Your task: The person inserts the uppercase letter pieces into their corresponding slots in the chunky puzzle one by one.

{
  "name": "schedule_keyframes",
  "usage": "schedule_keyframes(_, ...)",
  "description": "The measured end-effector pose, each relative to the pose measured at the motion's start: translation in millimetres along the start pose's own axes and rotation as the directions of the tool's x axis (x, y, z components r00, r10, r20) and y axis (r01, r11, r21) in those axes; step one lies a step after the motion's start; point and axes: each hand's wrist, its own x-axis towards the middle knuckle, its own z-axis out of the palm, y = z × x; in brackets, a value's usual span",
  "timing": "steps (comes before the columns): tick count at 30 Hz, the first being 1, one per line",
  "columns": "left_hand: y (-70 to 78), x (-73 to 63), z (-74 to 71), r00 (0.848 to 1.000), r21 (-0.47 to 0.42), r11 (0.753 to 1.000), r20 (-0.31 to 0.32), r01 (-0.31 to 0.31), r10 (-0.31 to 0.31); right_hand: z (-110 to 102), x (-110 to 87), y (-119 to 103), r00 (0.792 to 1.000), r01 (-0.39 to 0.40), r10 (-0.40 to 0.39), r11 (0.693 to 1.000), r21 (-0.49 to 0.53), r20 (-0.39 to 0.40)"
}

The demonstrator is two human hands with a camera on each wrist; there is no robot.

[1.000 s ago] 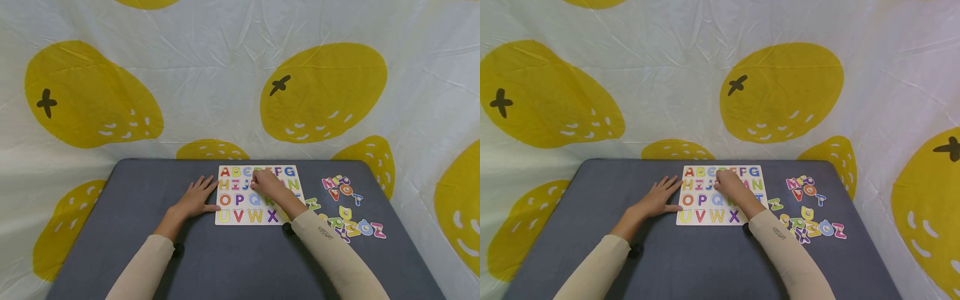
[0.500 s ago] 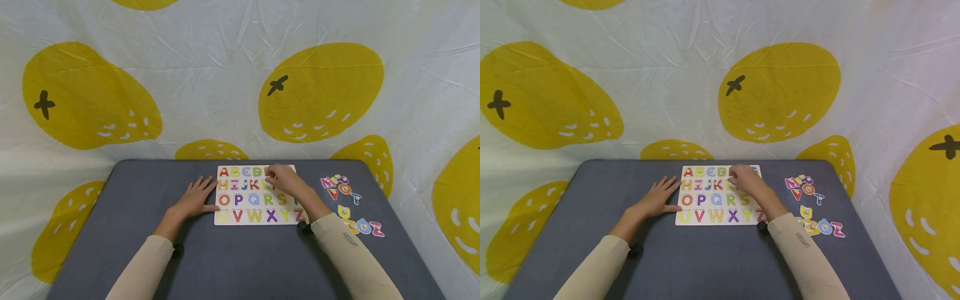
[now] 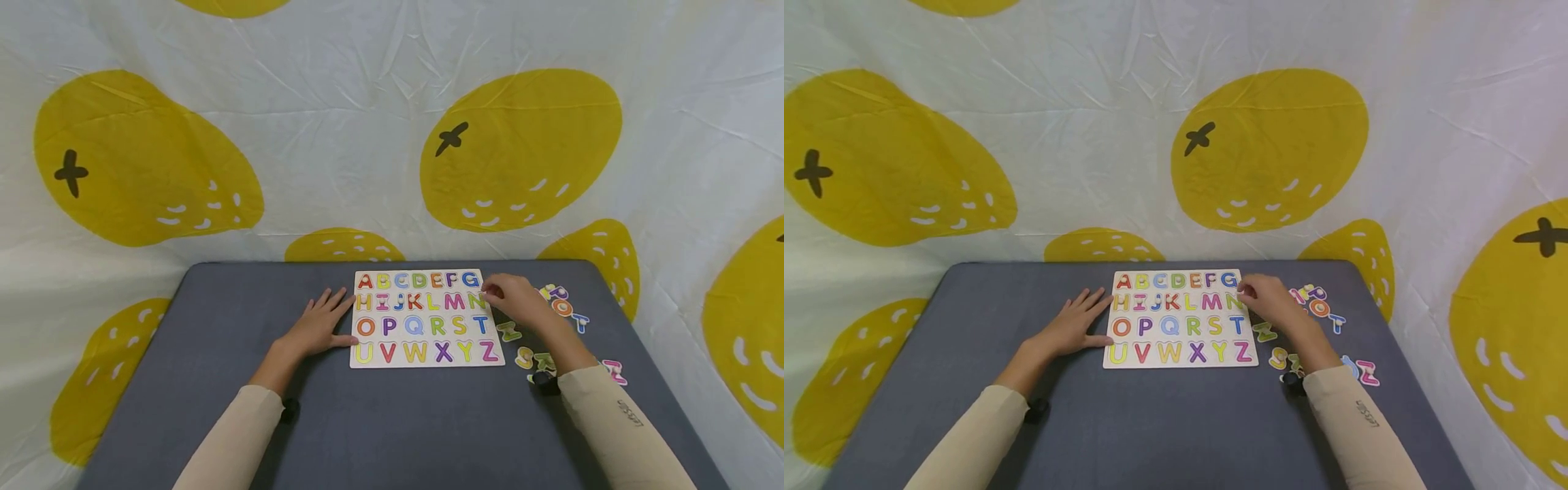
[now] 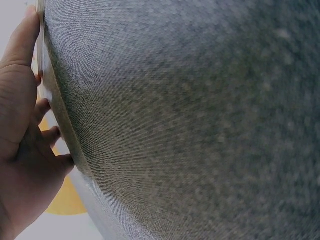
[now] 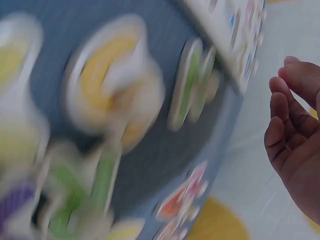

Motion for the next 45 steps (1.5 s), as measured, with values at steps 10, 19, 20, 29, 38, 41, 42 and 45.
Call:
schedule_keyframes(10,-2.4,-1.3,2.4,1.0,0.002,1.0,-0.01,-0.001,0.001,-31,-21.4,73,0.992,-0.125,0.124,0.992,-0.033,-0.033)
schedule_keyframes(19,-1.4,-5.4,1.7,1.0,-0.001,1.0,-0.021,-0.011,0.011,-39,-19.9,107,0.973,-0.231,0.231,0.972,-0.05,-0.015)
schedule_keyframes(20,-1.4,-5.3,2.0,1.0,0.001,1.0,-0.026,-0.016,0.016,-39,-19.2,109,0.97,-0.242,0.242,0.969,-0.053,-0.012)
schedule_keyframes(29,-0.1,-3.3,1.5,1.0,-0.001,1.0,-0.023,-0.013,0.013,-36,-14.5,124,0.946,-0.32,0.322,0.946,-0.042,0.032)
schedule_keyframes(38,0.0,-1.5,0.9,1.0,0.011,1.0,-0.02,-0.017,0.018,-30,-15.0,124,0.946,-0.323,0.321,0.944,-0.066,-0.033)
schedule_keyframes(41,0.6,-1.3,0.4,1.0,0.009,1.0,-0.016,-0.013,0.013,-29,-15.8,123,0.947,-0.32,0.316,0.944,-0.077,-0.052)
schedule_keyframes(42,0.4,-1.0,0.6,1.0,0.011,1.0,-0.014,-0.011,0.011,-30,-16.1,122,0.949,-0.314,0.31,0.946,-0.084,-0.063)
schedule_keyframes(45,-0.3,-0.2,1.3,1.0,0.017,1.0,-0.009,-0.005,0.005,-31,-16.4,118,0.955,-0.289,0.282,0.954,-0.082,-0.089)
